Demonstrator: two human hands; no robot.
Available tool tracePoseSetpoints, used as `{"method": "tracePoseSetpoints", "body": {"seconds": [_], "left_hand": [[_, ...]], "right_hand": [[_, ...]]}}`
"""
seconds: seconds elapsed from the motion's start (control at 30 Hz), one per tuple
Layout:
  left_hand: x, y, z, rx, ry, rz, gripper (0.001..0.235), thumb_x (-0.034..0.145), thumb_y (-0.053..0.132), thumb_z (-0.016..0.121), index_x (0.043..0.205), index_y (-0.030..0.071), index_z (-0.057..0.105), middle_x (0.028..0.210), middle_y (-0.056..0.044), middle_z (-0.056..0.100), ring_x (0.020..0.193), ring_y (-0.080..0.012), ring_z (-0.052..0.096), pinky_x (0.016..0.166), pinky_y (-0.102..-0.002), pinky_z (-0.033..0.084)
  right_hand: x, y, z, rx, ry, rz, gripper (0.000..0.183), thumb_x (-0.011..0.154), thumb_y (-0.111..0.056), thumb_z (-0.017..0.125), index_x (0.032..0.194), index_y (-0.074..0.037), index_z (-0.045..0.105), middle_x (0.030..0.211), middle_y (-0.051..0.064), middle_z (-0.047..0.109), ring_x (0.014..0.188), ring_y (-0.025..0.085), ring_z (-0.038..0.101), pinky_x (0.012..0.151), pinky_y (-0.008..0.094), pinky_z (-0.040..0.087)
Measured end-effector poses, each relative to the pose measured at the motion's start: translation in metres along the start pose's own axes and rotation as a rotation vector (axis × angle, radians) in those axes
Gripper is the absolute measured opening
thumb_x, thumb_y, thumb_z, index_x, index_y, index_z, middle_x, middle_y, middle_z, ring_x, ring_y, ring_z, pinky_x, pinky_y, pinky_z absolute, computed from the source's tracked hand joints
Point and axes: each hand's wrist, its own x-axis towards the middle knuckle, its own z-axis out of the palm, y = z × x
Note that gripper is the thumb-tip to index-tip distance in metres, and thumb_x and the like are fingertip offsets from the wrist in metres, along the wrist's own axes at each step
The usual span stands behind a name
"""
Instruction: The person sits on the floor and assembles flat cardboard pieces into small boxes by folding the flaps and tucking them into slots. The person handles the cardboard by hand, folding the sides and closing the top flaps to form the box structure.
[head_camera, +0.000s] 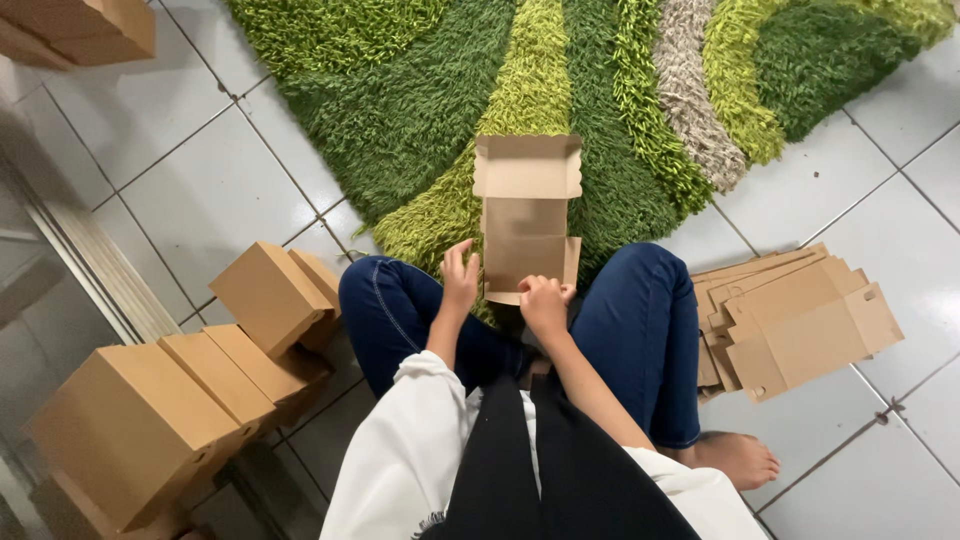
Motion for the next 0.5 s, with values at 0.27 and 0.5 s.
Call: {"method": "tracePoseSetpoints", "body": {"seconds": [0.27,0.5], "left_hand": [[0.011,0.02,-0.012,-0.363,-0.168,-0.389,0.053,0.09,0.04,0.069,0.132,0.012,0.051,0.131,-0.013,0.051,0.124,-0.0291,0.046,0.101,-0.044,0.039],[0.009,0.015,-0.008,-0.275,-0.277,-0.445,0.046,0.093,0.028,0.062,0.135,0.016,0.048,0.134,-0.012,0.04,0.128,-0.0306,0.044,0.104,-0.046,0.04]], "right_hand": [[0.0,0.002,0.003,-0.014,-0.025,-0.011,0.014,0.079,-0.022,0.051,0.086,-0.033,0.057,0.077,-0.01,0.053,0.085,0.013,0.054,0.092,0.042,0.028],[-0.002,0.011,0.017,-0.135,-0.047,-0.103,0.012,0.08,-0.025,0.053,0.089,-0.032,0.057,0.081,-0.007,0.053,0.089,0.014,0.054,0.093,0.047,0.027]]}}
